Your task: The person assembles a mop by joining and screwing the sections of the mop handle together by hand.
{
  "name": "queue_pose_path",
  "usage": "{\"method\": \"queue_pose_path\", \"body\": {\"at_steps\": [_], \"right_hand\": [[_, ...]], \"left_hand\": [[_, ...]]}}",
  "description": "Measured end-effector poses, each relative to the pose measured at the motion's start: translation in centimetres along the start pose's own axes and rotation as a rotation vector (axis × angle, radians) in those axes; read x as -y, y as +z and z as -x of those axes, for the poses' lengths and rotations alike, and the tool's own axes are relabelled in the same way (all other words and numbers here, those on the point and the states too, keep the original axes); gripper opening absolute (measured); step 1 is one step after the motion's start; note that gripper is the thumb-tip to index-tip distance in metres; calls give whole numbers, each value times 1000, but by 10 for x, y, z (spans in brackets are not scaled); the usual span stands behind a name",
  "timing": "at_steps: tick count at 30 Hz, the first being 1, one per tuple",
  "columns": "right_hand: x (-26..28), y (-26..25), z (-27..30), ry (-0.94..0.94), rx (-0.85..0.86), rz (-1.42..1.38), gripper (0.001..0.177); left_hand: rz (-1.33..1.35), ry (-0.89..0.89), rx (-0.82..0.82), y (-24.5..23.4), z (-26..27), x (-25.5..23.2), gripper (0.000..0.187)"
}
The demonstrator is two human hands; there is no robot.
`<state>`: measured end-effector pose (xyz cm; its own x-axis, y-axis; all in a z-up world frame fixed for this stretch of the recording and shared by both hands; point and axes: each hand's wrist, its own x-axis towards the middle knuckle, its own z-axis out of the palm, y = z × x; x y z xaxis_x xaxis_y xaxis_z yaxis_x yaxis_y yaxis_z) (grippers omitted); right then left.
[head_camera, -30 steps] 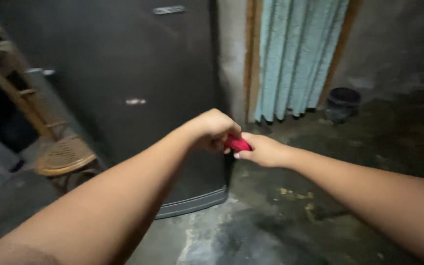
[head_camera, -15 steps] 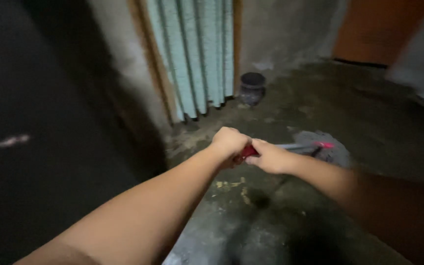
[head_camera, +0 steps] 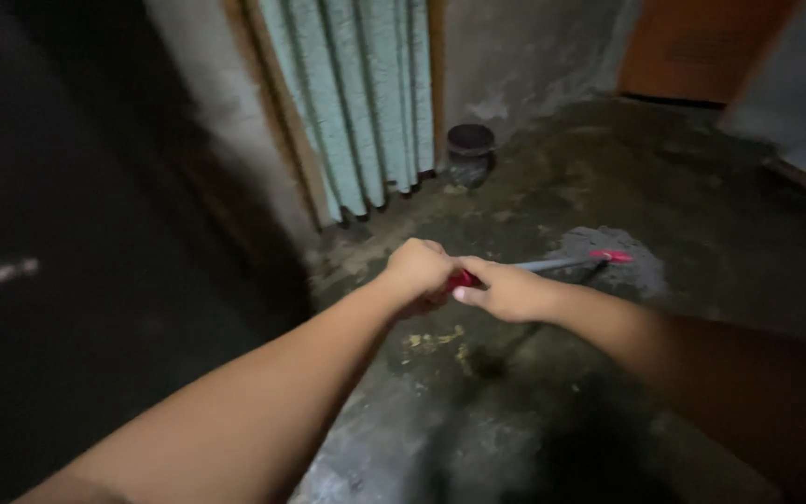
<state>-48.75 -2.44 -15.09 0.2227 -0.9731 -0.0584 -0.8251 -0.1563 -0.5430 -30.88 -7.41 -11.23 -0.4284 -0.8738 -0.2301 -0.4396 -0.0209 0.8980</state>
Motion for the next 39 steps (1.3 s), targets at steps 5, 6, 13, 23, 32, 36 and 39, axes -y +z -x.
{"method": "queue_pose_path", "body": {"at_steps": [5,6,13,23,32,36,39], "right_hand": [[56,23,-20,-121,-10,-20,55],[68,27,-24,-140,6,-10,53],[123,44,-39,-282,13,-142,51],[71,23,-14,-171,-103,-195,45],[-14,14,18,-73,-128,-115,75],[-39,-6,33,20,-90,-119,84],[-44,-26,38,78,-97,-133,84]], "left_hand": [[74,-57,20,-61,43,14,23],[55,-70,19,-74,50,16,22],[65,-179,14,-146,88,13,9],[-405,108,111,-90,36,-11,11],[31,-64,3,5,11,-29,13],[131,-70,-28,31,-26,-42,13],[72,-66,-35,47,-55,-60,13]]}}
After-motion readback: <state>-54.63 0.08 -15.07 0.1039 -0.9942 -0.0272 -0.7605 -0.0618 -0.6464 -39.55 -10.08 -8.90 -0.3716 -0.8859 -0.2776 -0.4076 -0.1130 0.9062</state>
